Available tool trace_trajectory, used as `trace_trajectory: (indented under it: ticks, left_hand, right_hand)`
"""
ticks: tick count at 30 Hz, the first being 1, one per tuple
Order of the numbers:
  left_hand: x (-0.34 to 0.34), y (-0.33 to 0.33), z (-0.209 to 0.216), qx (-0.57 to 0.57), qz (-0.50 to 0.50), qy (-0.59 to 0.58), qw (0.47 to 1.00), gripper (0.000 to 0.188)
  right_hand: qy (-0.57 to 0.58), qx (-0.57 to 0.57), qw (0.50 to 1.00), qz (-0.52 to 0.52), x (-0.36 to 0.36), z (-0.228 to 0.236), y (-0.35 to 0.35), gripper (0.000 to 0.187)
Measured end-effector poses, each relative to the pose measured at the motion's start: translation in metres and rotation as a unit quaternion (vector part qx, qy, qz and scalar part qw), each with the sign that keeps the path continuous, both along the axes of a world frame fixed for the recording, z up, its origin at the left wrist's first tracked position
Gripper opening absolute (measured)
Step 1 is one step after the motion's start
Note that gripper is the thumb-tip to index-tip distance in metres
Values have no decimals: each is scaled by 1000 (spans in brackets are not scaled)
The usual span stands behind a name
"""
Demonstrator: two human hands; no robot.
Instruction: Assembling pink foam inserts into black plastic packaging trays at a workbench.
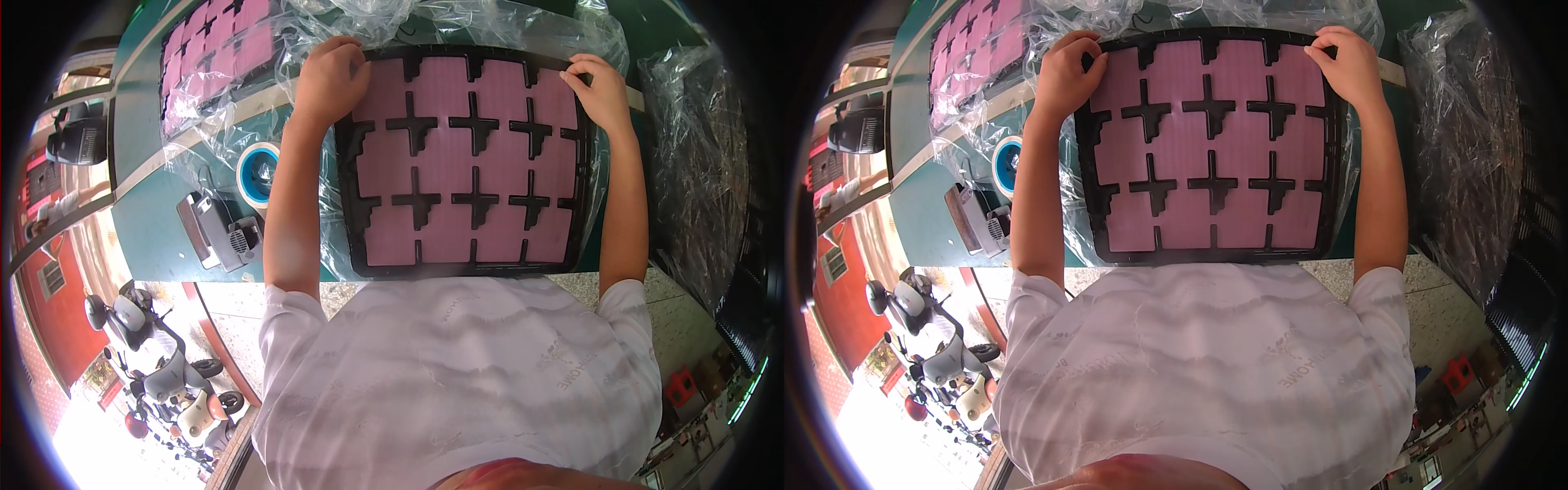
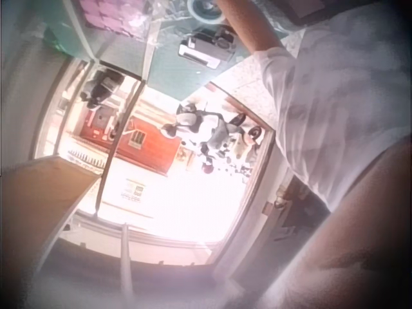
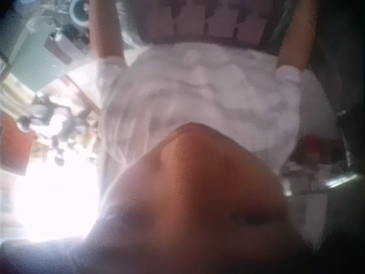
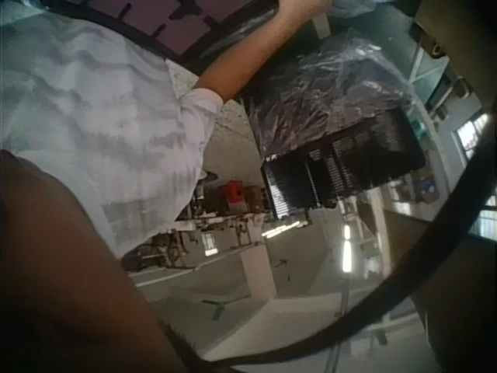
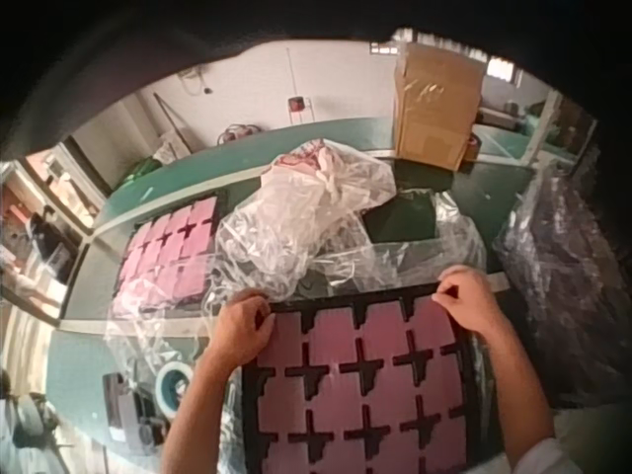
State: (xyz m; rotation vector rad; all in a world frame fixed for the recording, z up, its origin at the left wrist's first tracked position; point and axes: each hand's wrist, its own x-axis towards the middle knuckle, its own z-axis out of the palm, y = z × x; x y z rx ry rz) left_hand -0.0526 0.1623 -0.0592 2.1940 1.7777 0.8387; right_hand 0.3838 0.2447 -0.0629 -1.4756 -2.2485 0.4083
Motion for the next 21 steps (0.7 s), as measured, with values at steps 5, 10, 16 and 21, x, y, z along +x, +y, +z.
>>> trace_trajectory:
  ticks: [5, 10, 16, 21]
  left_hand:
    - [1, 0, 2, -1, 6, 2, 1000, 14]
    - [-1, 1, 0, -7, 8, -9, 1000, 15]
    - [0, -3, 3, -6, -8, -47, 999, 15]
    - [-2, -3, -1, 20, -9, -55, 998, 15]
  right_hand:
    - [5, 5, 1000, 0, 0, -1, 1, 18]
    - [4, 3, 1000, -5, -2, 1, 1, 18]
    - [1, 11, 1000, -1, 1, -1, 0, 19]
    - [5, 14, 1000, 1, -1, -1, -3, 21]
